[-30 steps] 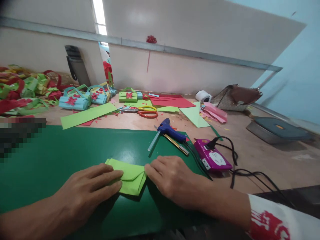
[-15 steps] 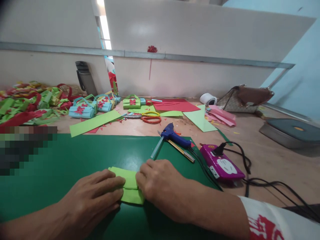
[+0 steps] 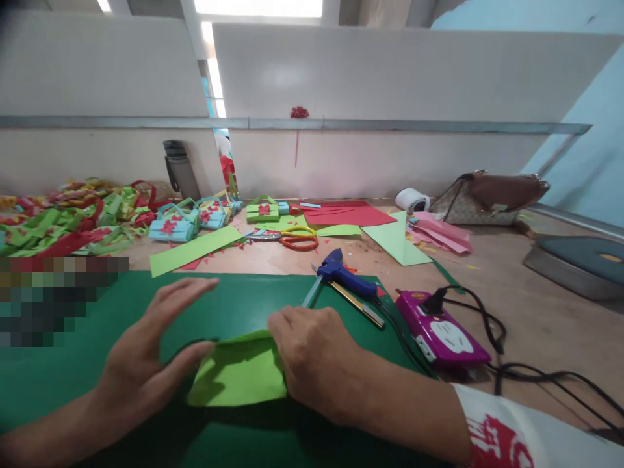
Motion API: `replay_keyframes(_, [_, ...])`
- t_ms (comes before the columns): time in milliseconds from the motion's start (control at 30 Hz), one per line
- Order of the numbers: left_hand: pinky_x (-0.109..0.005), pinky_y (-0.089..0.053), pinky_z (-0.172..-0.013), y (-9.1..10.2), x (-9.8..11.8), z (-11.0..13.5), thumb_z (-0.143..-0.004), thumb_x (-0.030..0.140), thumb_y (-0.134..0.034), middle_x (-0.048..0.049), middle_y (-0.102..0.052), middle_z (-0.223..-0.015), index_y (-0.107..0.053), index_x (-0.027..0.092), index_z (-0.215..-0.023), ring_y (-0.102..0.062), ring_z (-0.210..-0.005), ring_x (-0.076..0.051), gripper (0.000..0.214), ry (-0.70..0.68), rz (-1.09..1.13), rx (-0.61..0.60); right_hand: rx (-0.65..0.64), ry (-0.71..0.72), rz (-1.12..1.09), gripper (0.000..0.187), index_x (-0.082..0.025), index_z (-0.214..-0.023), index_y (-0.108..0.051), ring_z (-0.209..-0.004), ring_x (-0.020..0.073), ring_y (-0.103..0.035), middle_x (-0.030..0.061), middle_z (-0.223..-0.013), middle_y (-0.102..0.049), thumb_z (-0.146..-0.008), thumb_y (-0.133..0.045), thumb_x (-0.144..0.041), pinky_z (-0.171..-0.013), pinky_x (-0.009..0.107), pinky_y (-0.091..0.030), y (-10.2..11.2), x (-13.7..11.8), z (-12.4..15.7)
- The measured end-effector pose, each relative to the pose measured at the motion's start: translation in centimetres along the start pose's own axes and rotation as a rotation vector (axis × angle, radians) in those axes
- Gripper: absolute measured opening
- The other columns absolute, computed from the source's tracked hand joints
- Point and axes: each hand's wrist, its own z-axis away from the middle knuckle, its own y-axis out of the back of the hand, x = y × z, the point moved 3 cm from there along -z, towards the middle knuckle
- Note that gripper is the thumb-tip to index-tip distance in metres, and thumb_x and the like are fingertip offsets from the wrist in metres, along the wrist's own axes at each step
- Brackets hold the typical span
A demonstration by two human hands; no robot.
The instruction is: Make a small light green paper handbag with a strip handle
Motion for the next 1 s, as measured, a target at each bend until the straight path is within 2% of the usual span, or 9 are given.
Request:
replay_keyframes(67, [-0.038,-0.040,-0.095,0.5,-0.8,-0.7,-0.080,0.025,-0.062,-0.0087,-0.047,-0.134,-0.032,0.026,-0.137,-0.041,-0.123,-0.025,0.064,0.236,0.141,0.039,0.090,-0.034,-0.035,0.018,-0.016,-0.072,-0.049,-0.051,0.0133,-0.043,0.0014,-0.062,-0.049,-0.084,-0.038,-0.008,-0.049,0.028,-0.028,0.4,0.4,-0.4])
replay_keyframes(167, [-0.035,-0.047,-0.085,0.1,-1.5,-1.6,-0.075,0.031,-0.066,-0.0114,-0.052,-0.130,-0.030,0.023,-0.138,-0.051,-0.114,-0.027,0.073,0.589,0.549,-0.060,0.206,-0.084,-0.080,0.018,-0.014,-0.078,-0.051,-0.049,0.0126,-0.044,0.0001,-0.060,-0.048,-0.087,-0.036,-0.010,-0.049,0.028,-0.028,1.1,0.8,-1.0])
replay_keyframes(233, [-0.034,-0.051,-0.077,-0.7,-1.4,-2.0,-0.070,0.032,-0.070,-0.0140,-0.061,-0.118,-0.039,0.018,-0.133,-0.061,-0.100,-0.028,0.071,0.784,0.856,-0.164,0.260,-0.110,-0.119,0.017,-0.013,-0.083,-0.052,-0.049,0.0127,-0.044,-0.0004,-0.059,-0.048,-0.088,-0.035,-0.012,-0.049,0.027,-0.028,1.4,1.1,-1.4])
replay_keyframes(333, [-0.034,-0.052,-0.071,-1.9,-0.7,-2.6,-0.064,0.028,-0.075,-0.0145,-0.070,-0.095,-0.056,0.010,-0.116,-0.067,-0.079,-0.026,0.058,0.930,1.162,-0.245,0.322,-0.171,-0.213,0.015,-0.014,-0.084,-0.050,-0.050,0.0125,-0.045,-0.0009,-0.061,-0.047,-0.089,-0.035,-0.015,-0.051,0.027,-0.029,1.9,1.7,-2.1])
replay_keyframes(467, [-0.031,-0.053,-0.063,-2.7,-0.6,-3.7,-0.061,0.025,-0.078,-0.0115,-0.073,-0.077,-0.067,0.007,-0.094,-0.068,-0.064,-0.022,0.039,1.001,1.167,-0.154,0.392,-0.291,-0.403,0.013,-0.018,-0.082,-0.046,-0.052,0.0112,-0.045,-0.0029,-0.061,-0.045,-0.090,-0.036,-0.020,-0.052,0.024,-0.032,2.1,3.0,-2.6])
replay_keyframes(567, [-0.031,-0.054,-0.061,-3.1,-0.9,-4.1,-0.066,0.030,-0.076,-0.0104,-0.072,-0.072,-0.068,0.007,-0.088,-0.067,-0.059,-0.020,0.033,0.986,1.155,-0.117,0.364,-0.372,-0.605,0.014,-0.018,-0.091,-0.048,-0.052,0.0104,-0.045,-0.0036,-0.062,-0.048,-0.092,-0.037,-0.026,-0.049,0.022,-0.033,1.6,3.7,-2.7])
replay_keyframes(667, [-0.029,-0.054,-0.061,-3.4,-1.1,-3.7,-0.070,0.034,-0.074,-0.0096,-0.073,-0.073,-0.068,0.009,-0.088,-0.067,-0.059,-0.019,0.031,0.948,1.146,-0.125,0.279,-0.437,-0.851,0.023,-0.017,-0.083,-0.053,-0.055,0.0104,-0.043,-0.0031,-0.063,-0.047,-0.091,-0.042,-0.036,-0.049,0.022,-0.032,1.0,3.7,-2.6])
replay_keyframes(767, [-0.027,-0.054,-0.059,-3.3,-1.1,-3.0,-0.073,0.033,-0.071,-0.0074,-0.073,-0.072,-0.068,0.012,-0.090,-0.067,-0.059,-0.018,0.028,0.909,1.101,-0.141,0.209,-0.451,-0.951,0.034,-0.017,-0.068,-0.050,-0.056,0.0094,-0.038,-0.0035,-0.062,-0.041,-0.091,-0.043,-0.041,-0.049,0.022,-0.029,0.5,3.4,-2.5])
replay_keyframes(1000, [-0.024,-0.055,-0.058,-3.0,-1.0,-2.2,-0.076,0.031,-0.069,-0.0055,-0.073,-0.073,-0.069,0.014,-0.092,-0.068,-0.060,-0.017,0.024,0.847,1.037,-0.146,0.224,-0.467,-1.044,0.038,-0.018,-0.063,-0.042,-0.054,0.0084,-0.030,-0.0052,-0.060,-0.033,-0.090,-0.043,-0.045,-0.047,0.022,-0.025,0.3,2.6,-2.4])
